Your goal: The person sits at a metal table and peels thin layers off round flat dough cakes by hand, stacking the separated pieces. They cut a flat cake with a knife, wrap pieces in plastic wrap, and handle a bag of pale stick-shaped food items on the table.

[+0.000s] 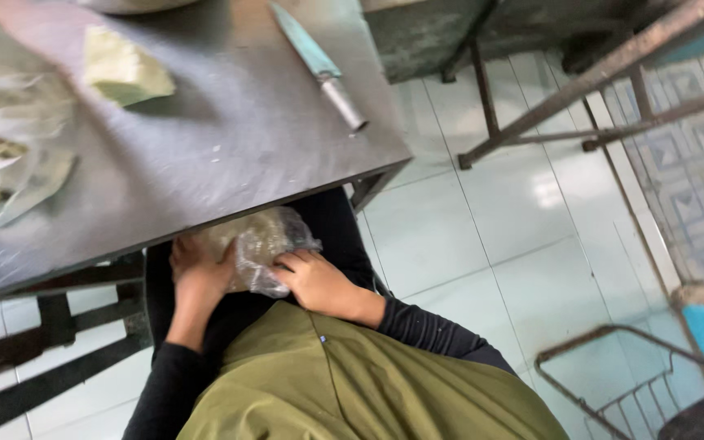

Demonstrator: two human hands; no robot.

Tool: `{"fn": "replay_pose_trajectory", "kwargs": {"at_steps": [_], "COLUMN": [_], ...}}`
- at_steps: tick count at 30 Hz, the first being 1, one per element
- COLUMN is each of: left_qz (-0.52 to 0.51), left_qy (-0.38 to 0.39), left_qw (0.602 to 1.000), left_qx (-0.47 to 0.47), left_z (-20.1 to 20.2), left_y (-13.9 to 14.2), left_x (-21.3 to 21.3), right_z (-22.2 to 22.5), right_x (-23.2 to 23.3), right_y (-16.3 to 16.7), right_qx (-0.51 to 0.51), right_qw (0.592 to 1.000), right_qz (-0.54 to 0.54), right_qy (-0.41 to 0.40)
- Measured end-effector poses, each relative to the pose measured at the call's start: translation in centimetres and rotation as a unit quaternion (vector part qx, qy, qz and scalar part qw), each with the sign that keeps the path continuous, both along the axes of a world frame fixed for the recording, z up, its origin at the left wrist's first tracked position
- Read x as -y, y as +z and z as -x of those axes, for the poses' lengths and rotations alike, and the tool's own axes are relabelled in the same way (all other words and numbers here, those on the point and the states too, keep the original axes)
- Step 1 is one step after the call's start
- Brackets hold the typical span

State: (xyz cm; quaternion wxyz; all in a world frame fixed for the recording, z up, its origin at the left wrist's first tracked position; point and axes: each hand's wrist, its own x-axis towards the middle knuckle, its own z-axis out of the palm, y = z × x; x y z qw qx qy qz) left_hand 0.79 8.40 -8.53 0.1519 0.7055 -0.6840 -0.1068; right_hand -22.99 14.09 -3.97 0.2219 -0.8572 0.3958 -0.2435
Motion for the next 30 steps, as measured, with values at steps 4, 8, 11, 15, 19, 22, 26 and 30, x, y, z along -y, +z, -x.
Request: {"fn": "replay_pose_trajectory", "kwargs": {"at_steps": [4, 8, 11, 15, 19, 22, 26, 30], "left_qz": [-0.249, -0.274, -0.342, -0.405, -0.318, -0.255, -0.193, -0.195], "left_qy": [0.091, 0.017, 0.044, 0.096, 0.078, 0.080, 0.080, 0.002], "left_qw": [0.964, 0.953, 0.849, 0.866, 0.824, 0.806, 0.803, 0.830], "left_qx": [0.024, -0.131, -0.399, -0.277, -0.463, -0.528, -0.558, -0.523], "left_z": [-1.2, -2.5, -2.1, -0.3, 1.4, 2.2, 2.2, 2.4], "left_y": [0.6, 0.9, 0.6, 1.5, 3.0, 2.9, 1.9, 1.8], "left_x": [3.7, 5.8, 6.7, 6.8, 4.5, 3.1, 2.2, 1.6], "right_z": [1.3, 0.0, -1.3, -1.0, 1.3, 2.8, 3.2, 3.3], "right_x": [0.2, 0.1, 0.0, 0.1, 1.4, 2.1, 3.2, 4.4], "right_y": [1.7, 1.7, 0.7, -1.2, -3.1, -3.8, -3.7, -2.0], "right_qx": [0.042, 0.127, 0.174, 0.143, -0.014, 0.062, 0.032, 0.130], "right_qw": [0.999, 0.990, 0.984, 0.988, 0.987, 0.982, 0.986, 0.967], "right_qz": [0.011, 0.063, 0.011, -0.005, -0.016, 0.025, -0.042, -0.212], "right_qy": [-0.022, -0.008, 0.029, -0.051, -0.157, -0.177, -0.156, -0.063]}}
